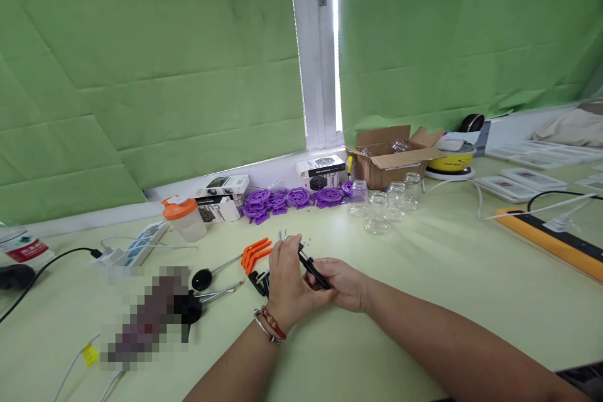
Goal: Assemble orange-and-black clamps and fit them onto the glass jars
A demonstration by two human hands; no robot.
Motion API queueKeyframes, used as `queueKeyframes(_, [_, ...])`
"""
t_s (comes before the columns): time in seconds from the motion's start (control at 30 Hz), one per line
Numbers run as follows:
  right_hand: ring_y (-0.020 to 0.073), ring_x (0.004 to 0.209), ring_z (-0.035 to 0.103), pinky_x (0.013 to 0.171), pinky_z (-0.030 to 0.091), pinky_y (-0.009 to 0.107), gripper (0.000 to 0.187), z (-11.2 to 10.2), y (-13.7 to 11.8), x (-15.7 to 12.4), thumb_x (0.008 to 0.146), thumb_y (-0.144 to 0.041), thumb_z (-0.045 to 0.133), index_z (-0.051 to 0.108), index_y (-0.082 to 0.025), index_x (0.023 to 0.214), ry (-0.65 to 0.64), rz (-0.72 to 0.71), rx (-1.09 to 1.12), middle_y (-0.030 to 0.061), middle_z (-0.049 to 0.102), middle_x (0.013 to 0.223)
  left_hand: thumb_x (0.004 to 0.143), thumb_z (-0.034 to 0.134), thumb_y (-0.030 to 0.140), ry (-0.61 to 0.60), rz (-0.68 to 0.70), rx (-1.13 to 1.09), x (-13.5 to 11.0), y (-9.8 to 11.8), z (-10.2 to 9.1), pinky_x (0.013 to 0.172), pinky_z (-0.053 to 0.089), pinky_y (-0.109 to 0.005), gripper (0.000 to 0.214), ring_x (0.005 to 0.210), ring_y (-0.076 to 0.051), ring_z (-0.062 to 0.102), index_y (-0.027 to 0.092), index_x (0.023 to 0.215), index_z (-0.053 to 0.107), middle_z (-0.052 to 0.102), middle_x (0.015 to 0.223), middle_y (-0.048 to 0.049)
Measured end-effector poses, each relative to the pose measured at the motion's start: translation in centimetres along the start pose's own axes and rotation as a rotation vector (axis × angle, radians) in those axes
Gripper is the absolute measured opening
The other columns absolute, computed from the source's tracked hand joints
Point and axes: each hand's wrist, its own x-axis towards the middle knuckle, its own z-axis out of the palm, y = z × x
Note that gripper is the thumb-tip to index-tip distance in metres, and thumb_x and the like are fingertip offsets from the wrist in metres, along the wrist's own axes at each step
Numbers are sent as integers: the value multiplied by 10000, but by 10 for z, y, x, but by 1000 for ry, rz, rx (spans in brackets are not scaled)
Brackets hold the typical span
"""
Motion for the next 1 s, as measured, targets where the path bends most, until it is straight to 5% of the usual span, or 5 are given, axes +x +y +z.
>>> queueKeyframes(0.33, [138,686,551,698,386,274,355,6,-7,-5,691,-443,689,682,-95,759,-31,-80,-169,63,638,744,508,723,383,34,-61,39,3,-5,-7,963,317,-558,979,1187,-367,382,143,1332,252,445,1259,-158])
queueKeyframes(0.63, [109,595,455,623,321,264,394,14,-5,-6,712,-510,633,642,-119,662,91,-168,-387,9,571,618,543,671,283,68,-61,59,3,-2,-4,947,331,-554,915,1169,-363,398,152,1345,250,453,1242,-147])
queueKeyframes(1.0, [118,624,476,651,344,272,476,12,-7,-6,735,-588,574,648,-118,722,24,-155,-450,23,593,669,577,653,277,30,-64,73,5,-2,-7,877,419,-483,839,1073,-318,480,137,1321,293,506,1167,-141])
